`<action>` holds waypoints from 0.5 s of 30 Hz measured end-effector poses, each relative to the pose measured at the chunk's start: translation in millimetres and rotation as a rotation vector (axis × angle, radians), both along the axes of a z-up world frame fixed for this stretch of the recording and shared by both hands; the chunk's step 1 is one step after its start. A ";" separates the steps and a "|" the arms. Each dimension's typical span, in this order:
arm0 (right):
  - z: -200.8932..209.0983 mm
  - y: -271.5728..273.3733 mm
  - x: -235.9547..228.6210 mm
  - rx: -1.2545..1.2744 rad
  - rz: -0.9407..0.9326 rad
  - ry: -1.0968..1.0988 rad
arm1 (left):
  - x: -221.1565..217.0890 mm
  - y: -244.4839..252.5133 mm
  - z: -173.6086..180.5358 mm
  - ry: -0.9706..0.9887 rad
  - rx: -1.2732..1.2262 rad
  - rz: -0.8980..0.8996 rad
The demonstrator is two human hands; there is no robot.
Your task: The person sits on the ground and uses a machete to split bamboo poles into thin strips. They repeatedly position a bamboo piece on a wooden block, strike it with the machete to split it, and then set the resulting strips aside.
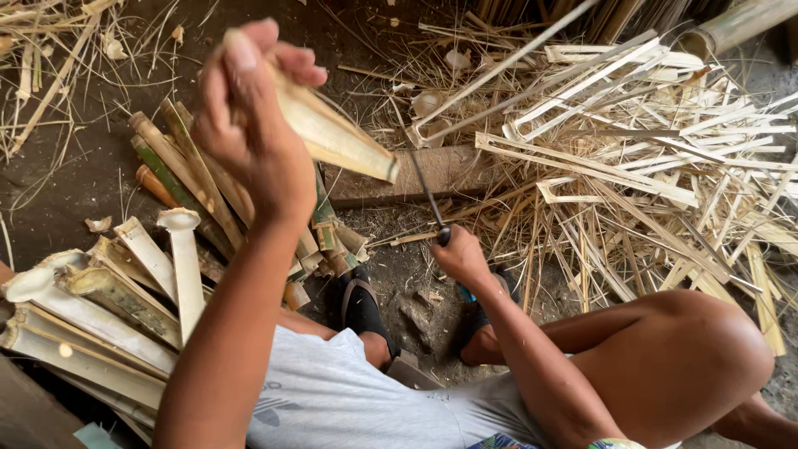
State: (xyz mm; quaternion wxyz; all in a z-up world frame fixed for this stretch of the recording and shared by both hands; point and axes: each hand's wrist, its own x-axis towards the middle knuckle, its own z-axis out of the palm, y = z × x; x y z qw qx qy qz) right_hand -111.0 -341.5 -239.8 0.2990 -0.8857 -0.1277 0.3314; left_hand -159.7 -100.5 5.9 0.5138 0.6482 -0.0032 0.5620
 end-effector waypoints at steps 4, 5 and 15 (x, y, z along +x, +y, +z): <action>88.3 31.3 -31.7 0.199 0.069 -0.049 | -9.0 -20.6 -6.2 -0.039 -0.060 0.028; 111.2 31.8 -43.7 0.300 0.075 -0.045 | -10.3 -21.2 -6.4 -0.031 -0.047 0.042; 146.9 63.7 -67.6 0.487 0.142 -0.157 | -22.8 2.4 -2.4 -0.014 -0.060 0.164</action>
